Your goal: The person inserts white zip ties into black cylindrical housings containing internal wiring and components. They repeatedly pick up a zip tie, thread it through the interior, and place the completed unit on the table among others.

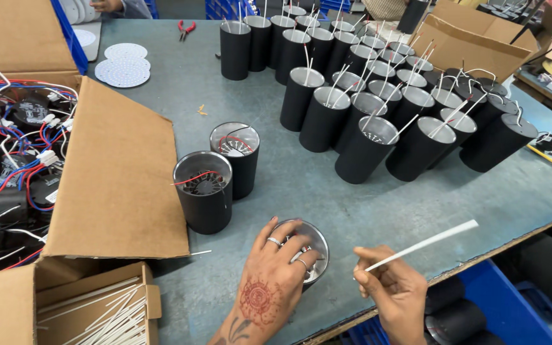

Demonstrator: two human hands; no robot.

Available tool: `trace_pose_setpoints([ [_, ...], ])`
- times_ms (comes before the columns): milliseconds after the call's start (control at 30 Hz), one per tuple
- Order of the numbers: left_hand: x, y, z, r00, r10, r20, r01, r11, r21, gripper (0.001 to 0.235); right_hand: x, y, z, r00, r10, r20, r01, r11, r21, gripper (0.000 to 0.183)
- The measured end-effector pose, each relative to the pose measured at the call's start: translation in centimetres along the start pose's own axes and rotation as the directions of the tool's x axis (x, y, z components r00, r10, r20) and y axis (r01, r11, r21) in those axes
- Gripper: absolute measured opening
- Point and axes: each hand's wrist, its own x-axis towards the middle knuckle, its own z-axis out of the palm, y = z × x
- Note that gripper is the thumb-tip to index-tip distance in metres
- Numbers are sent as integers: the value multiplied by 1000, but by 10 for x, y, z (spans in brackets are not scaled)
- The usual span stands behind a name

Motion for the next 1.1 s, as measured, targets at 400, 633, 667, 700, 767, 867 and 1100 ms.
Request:
trace_pose_setpoints([
  [400,-8,8,15,944,-318,-91,271,901,-339,14,20,-19,29,999,-41,23,40,998,41,13],
  [633,-10,7,16,927,-359,-107,290,869,-401,19,20,-4,26,997,-71,-17,72,985,157,12],
  [667,-10,7,17,928,-356,-108,286,869,-404,19,21,-2,26,999,-52,-13,54,986,156,11],
  [700,-10,7,18,929,-353,-109,282,869,-407,19,21,-1,26,999,-34,-10,35,987,156,10],
  [767,-10,7,20,927,-361,-100,291,863,-412,19,22,2,26,1000,-17,-7,18,988,153,9],
  [867,-11,6,21,922,-378,-88,310,853,-420,19,22,5,28,1000,-17,-12,19,985,172,9],
  [1100,-13,5,19,909,-408,-84,334,835,-438,18,22,6,30,999,-48,-23,52,978,203,11],
])
